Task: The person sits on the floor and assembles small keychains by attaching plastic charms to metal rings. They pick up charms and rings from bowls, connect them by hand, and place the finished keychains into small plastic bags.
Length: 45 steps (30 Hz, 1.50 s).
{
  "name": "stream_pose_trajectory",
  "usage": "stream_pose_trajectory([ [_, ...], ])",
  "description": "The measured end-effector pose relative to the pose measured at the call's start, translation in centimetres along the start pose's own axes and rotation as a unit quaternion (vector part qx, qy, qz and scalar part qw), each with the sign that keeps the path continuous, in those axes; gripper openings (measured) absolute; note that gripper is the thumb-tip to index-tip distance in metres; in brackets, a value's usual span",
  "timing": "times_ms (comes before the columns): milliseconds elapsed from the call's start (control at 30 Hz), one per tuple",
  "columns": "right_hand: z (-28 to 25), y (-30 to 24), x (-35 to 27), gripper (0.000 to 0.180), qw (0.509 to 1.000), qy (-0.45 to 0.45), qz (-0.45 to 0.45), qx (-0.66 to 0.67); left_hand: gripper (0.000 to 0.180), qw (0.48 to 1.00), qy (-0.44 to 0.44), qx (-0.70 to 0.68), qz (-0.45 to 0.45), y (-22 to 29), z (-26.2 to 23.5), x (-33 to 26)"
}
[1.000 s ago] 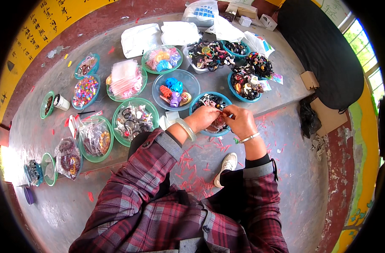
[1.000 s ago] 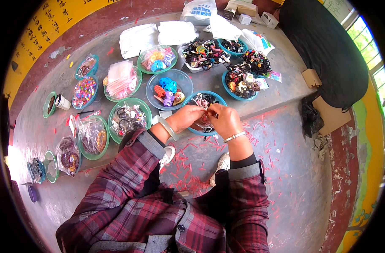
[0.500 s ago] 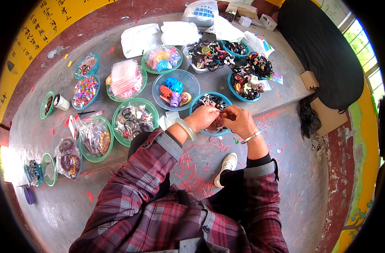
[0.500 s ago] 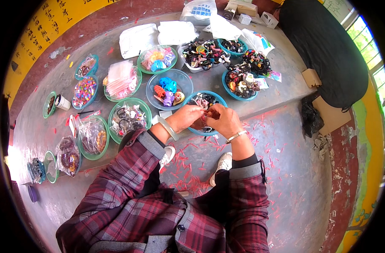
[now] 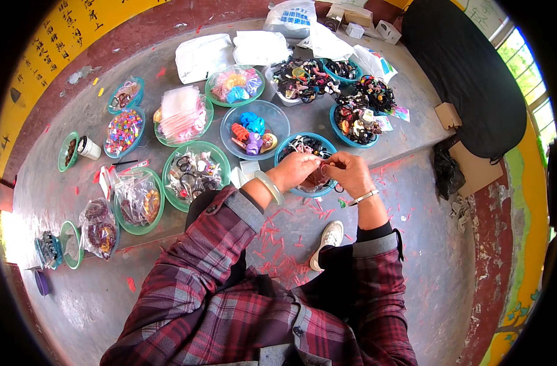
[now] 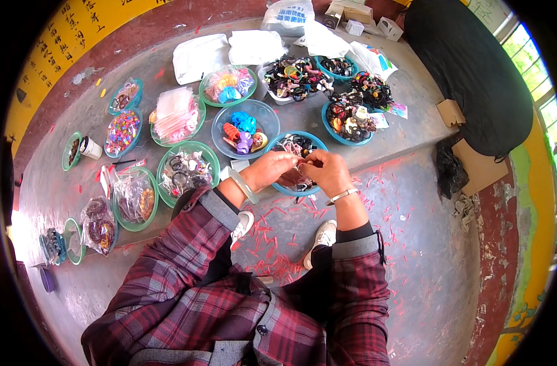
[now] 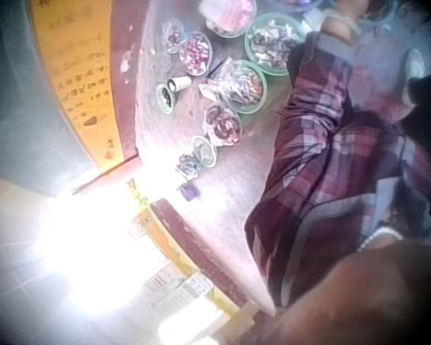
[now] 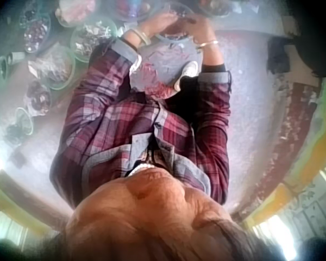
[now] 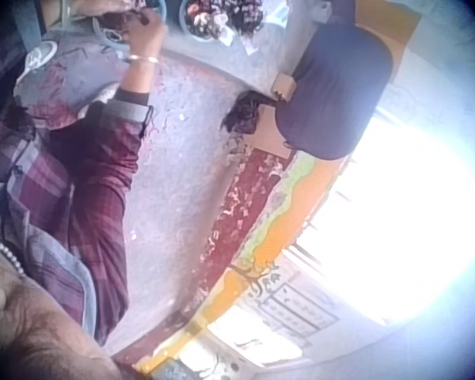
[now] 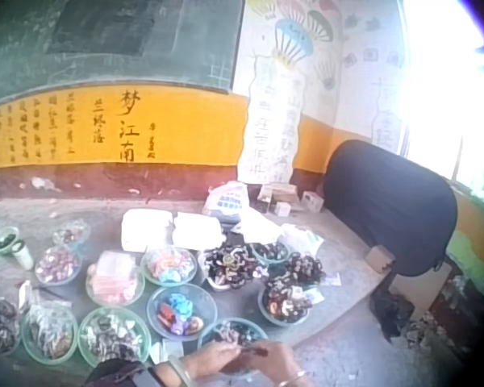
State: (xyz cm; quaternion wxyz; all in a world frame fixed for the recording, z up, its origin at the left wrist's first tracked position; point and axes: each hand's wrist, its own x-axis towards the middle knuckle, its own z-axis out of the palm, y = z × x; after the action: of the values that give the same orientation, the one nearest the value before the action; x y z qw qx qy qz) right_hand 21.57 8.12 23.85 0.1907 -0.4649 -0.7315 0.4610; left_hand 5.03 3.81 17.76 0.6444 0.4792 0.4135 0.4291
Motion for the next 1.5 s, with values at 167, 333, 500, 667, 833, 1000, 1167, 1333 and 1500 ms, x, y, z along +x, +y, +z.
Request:
stream_pose_trajectory([
  [167,0.3,-0.1,-0.3,0.012,0.988,0.069,-0.090,-0.108,0.034,0.999,-0.006,-0.018,-0.028,1.0,0.2,-0.5],
  [333,1.4,-0.8,-0.7,0.008,0.943,0.118,-0.234,-0.207,0.033,1.000,-0.004,0.014,0.011,0.2,-0.1,0.0],
  [500,1.5,-0.8,-0.6,0.009,0.947,0.074,-0.239,-0.199,0.031,0.997,-0.019,0.027,0.074,-0.9,-0.6,0.2],
  [667,0.7,-0.3,-0.7,0.014,0.972,0.050,-0.200,-0.113,0.028,0.997,-0.006,-0.073,-0.024,1.0,0.5,-0.4],
  [833,0.9,-1.0,-0.5,0.014,0.995,0.023,-0.093,0.013,0.025,0.998,0.005,0.004,0.057,-1.7,-0.7,0.8],
  [1000,0.9,0.9,-0.1,0.013,0.990,0.053,-0.129,0.001,0.026,0.998,0.016,-0.033,-0.058,1.6,0.8,-0.2],
  [1167,1.6,0.1,-0.1,0.014,0.986,0.081,-0.141,-0.035,0.026,1.000,0.021,0.021,0.003,0.6,0.3,-0.3],
  [1333,1.9,0.1,0.0,0.015,0.973,0.118,-0.182,-0.076,0.027,1.000,0.000,-0.011,-0.027,0.8,0.3,-0.2],
  [1500,2.1,-1.2,-0.5,0.016,0.949,0.131,-0.253,-0.137,0.029,0.999,0.013,-0.028,-0.030,1.0,0.6,-0.4],
])
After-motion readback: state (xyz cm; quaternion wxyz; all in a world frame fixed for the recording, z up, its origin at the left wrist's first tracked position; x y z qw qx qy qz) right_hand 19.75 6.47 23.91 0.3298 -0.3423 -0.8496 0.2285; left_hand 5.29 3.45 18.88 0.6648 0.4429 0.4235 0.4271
